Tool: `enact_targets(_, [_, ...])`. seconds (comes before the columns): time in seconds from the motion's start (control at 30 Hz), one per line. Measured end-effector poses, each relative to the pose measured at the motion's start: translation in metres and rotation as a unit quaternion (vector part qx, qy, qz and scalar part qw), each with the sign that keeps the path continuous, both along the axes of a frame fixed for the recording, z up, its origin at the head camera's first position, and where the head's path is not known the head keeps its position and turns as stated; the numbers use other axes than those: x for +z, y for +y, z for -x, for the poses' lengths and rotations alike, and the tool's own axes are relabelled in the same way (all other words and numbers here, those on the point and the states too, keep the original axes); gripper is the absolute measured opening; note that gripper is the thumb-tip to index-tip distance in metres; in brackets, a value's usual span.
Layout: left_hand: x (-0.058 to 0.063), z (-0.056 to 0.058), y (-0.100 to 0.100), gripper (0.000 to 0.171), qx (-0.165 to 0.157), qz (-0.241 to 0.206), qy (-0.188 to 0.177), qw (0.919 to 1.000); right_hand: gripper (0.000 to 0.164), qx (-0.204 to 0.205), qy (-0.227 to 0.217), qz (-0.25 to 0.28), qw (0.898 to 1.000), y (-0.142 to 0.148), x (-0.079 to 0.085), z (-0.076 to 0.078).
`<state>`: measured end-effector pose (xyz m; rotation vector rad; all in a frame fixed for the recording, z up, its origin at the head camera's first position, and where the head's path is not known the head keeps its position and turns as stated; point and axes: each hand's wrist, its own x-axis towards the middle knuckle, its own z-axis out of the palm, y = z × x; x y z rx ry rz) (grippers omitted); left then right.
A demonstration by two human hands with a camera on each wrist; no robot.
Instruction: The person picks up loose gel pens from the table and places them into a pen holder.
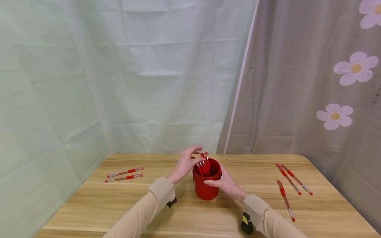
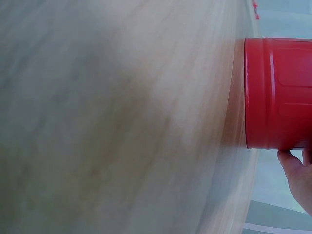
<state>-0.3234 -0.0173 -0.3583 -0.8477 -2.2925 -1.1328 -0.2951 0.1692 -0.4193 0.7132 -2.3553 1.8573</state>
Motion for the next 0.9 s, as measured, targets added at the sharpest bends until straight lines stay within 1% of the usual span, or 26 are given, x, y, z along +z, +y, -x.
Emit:
enact_targets(0.1, [0.002, 0.001, -0.004, 0.033, 0.006, -0.008, 0.007, 0.9999, 0.072, 0.002, 0.002, 0.001, 1.0, 0.0, 0.0, 0.001])
enact_targets(0.27, [0.005, 0.003, -0.012, 0.028, 0.029, -0.01, 0.017, 0.9994, 0.074, 0.004, 0.008, -0.002, 1.0, 0.0, 0.001, 0.001])
enact_targets(0.33, [0.006, 0.004, -0.015, 0.026, 0.032, -0.014, 0.024, 0.9991, 0.074, 0.004, 0.009, -0.004, 1.0, 0.0, 0.002, 0.0])
enact_targets(0.57, [0.001, 0.005, -0.031, 0.023, 0.039, -0.028, 0.04, 0.9981, 0.074, -0.006, -0.005, -0.011, 1.0, 0.0, 0.002, -0.001])
enact_targets(0.67, [-0.001, 0.007, -0.039, 0.022, 0.047, -0.031, 0.045, 0.9974, 0.075, -0.007, -0.005, -0.016, 1.0, 0.001, 0.001, 0.0])
enact_targets(0.9, [-0.004, 0.011, -0.061, 0.022, 0.057, -0.022, 0.067, 0.9959, 0.075, -0.011, -0.002, -0.019, 1.0, 0.0, 0.0, 0.0])
